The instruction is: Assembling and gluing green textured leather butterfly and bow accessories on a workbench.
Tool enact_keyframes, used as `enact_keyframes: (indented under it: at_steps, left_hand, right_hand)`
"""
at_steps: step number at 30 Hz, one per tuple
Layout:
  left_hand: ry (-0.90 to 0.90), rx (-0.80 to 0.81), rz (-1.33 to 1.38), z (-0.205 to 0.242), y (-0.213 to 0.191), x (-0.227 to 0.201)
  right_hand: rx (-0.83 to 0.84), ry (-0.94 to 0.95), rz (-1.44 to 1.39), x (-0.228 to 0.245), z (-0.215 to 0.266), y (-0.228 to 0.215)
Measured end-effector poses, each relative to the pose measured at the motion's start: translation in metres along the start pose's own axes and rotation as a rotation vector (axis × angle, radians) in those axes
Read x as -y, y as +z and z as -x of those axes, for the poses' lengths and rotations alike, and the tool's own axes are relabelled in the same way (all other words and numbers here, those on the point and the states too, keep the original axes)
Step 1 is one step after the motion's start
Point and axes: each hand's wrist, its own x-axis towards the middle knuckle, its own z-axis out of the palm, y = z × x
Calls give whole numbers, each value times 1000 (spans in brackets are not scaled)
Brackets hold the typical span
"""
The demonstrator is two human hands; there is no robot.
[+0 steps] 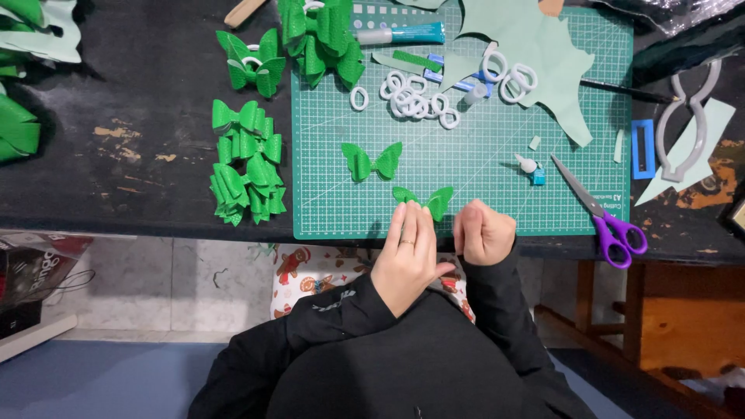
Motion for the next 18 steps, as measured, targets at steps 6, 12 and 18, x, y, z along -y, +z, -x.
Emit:
enact_keyframes:
  at_steps: [6, 12, 18]
  left_hand:
    - [-27, 17, -32, -1, -1, -3]
    - [-6, 17, -58, 0, -4, 0]
    - [7, -3, -94, -1, -2, -1]
  right_hand:
    - [14, 60, -140, 9, -7, 6]
    - [-39, -155, -53, 26, -17, 4]
    - [36, -168, -105, 23, -12, 1]
